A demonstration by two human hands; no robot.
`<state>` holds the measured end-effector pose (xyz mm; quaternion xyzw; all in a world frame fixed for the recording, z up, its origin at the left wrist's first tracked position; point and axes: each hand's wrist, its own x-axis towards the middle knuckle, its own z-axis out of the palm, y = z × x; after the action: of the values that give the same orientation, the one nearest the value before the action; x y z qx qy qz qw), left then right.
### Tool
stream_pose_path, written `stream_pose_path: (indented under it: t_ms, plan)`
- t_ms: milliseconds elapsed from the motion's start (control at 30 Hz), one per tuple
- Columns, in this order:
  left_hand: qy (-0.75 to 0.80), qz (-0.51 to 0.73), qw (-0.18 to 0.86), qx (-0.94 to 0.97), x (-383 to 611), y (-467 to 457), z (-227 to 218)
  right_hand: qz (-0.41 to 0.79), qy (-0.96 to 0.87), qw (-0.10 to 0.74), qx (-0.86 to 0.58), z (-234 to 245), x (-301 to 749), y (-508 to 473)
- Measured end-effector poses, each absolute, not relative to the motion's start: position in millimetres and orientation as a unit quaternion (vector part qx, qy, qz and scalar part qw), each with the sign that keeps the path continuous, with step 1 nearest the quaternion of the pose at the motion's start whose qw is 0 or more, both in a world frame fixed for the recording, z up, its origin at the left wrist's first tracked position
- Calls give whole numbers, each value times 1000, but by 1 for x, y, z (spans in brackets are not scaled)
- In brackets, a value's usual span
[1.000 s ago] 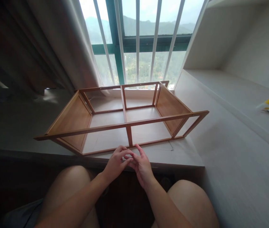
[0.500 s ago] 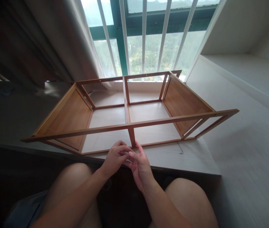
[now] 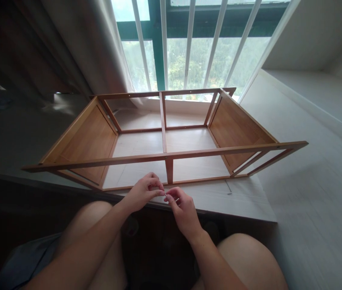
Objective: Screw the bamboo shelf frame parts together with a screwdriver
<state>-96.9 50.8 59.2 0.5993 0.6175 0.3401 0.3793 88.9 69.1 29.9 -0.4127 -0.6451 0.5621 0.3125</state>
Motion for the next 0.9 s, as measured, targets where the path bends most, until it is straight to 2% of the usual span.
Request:
stream_pose_path:
  t_ms: [300,500,633,900]
  plan:
    - [585,313,429,613,-100,63,52,476,-736,282,-390,28,95,84]
    - [588,306,425,616,-101,66,50,434,-766,281,-382,21,92,84]
    - [605,304,393,622,-104,67,50,402,-783,257,-399,18,94,87]
    - [662,279,248,650,-107,68,32,229,-843,177,-454,9,89,92]
